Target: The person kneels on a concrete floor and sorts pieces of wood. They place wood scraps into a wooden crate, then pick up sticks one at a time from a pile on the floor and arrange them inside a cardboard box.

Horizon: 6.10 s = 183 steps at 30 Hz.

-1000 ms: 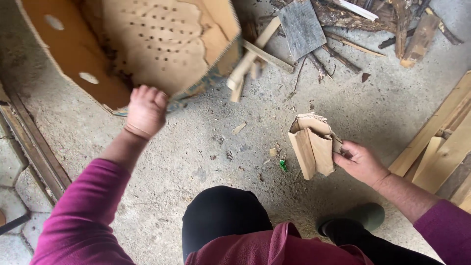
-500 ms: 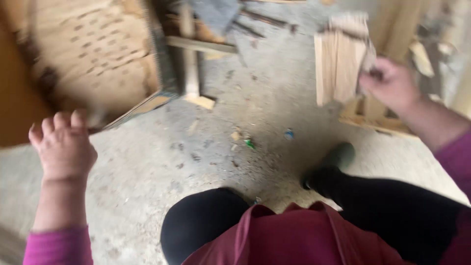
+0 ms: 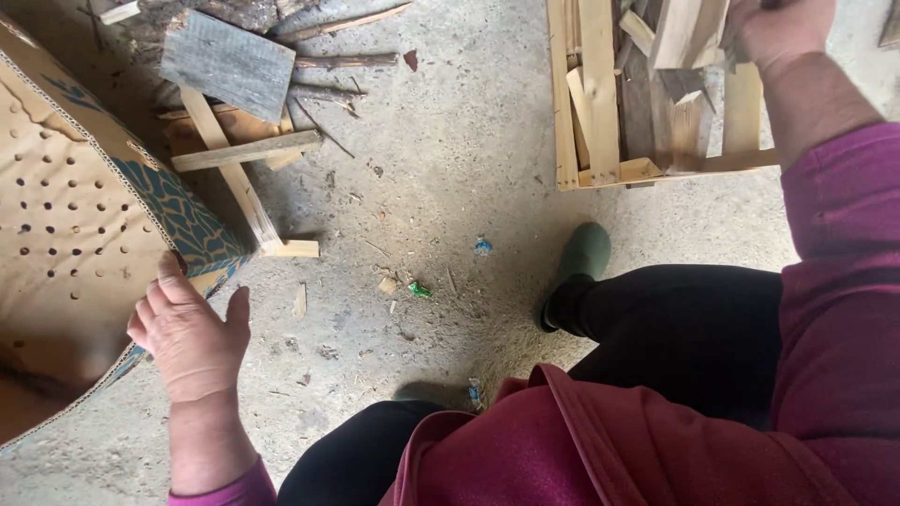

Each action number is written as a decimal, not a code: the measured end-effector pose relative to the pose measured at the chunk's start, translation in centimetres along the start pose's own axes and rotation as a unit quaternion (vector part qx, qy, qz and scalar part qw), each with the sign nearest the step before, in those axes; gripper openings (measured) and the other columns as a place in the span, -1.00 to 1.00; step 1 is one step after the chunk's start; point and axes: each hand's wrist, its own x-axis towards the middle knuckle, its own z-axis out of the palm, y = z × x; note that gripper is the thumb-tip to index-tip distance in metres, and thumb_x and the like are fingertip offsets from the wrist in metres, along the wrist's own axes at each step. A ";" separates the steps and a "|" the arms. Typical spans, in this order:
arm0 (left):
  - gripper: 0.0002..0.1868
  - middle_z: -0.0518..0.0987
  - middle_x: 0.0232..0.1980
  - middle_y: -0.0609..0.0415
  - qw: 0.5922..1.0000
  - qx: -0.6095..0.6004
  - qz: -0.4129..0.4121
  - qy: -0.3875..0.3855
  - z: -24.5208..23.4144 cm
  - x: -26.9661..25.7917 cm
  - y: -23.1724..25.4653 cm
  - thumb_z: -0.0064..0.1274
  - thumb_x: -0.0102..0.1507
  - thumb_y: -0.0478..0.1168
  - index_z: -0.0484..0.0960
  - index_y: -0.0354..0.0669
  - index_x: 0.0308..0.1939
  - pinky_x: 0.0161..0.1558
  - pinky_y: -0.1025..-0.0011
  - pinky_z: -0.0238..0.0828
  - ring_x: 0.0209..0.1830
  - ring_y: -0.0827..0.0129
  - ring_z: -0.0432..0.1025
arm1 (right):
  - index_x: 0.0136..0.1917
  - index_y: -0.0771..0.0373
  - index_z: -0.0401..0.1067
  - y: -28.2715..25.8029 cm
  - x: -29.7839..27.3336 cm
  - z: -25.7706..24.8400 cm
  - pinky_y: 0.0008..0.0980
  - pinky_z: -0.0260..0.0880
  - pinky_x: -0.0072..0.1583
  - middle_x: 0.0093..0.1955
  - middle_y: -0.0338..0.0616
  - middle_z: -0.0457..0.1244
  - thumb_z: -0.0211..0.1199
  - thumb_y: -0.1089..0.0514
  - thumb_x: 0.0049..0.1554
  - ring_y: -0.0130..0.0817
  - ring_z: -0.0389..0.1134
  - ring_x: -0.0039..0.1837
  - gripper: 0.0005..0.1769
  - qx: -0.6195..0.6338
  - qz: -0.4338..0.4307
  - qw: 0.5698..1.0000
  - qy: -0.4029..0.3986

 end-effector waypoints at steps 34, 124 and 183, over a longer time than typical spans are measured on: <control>-0.38 0.67 0.08 -0.08 0.821 -0.425 -0.189 -0.331 10.3 -14.1 -1.1 0.22 0.23 0.04 0.50 -0.19 0.27 0.15 0.28 0.50 0.09 0.19 0.58 | 0.00 0.25 0.60 -4.6 11.4 39.7 -0.16 0.44 0.13 -0.03 0.00 0.44 0.47 -0.03 0.02 -0.11 0.45 0.01 -0.62 -0.173 -0.125 0.935 -0.285; -0.37 0.53 0.11 -0.02 0.791 -0.596 0.015 -0.139 7.8 19.5 34.4 0.25 0.27 -0.16 0.37 -0.31 0.33 -0.13 0.43 0.53 -0.06 0.35 0.49 | 0.20 0.32 0.36 -20.5 -1.1 28.6 -0.31 0.48 -0.01 0.02 -0.03 0.37 0.38 -0.05 0.15 -0.34 0.38 -0.01 -0.49 0.273 -0.012 0.851 -0.450; -0.62 0.48 0.02 -0.17 0.842 -0.264 -0.447 0.146 23.6 14.4 19.4 0.25 0.20 -0.11 0.47 -0.23 -0.05 0.09 0.17 0.40 -0.01 0.01 0.43 | 0.29 0.26 0.42 -17.0 0.9 16.6 -0.40 0.50 0.04 0.08 -0.06 0.31 0.35 0.24 0.36 -0.33 0.44 0.00 -0.74 0.121 -0.415 0.860 -0.272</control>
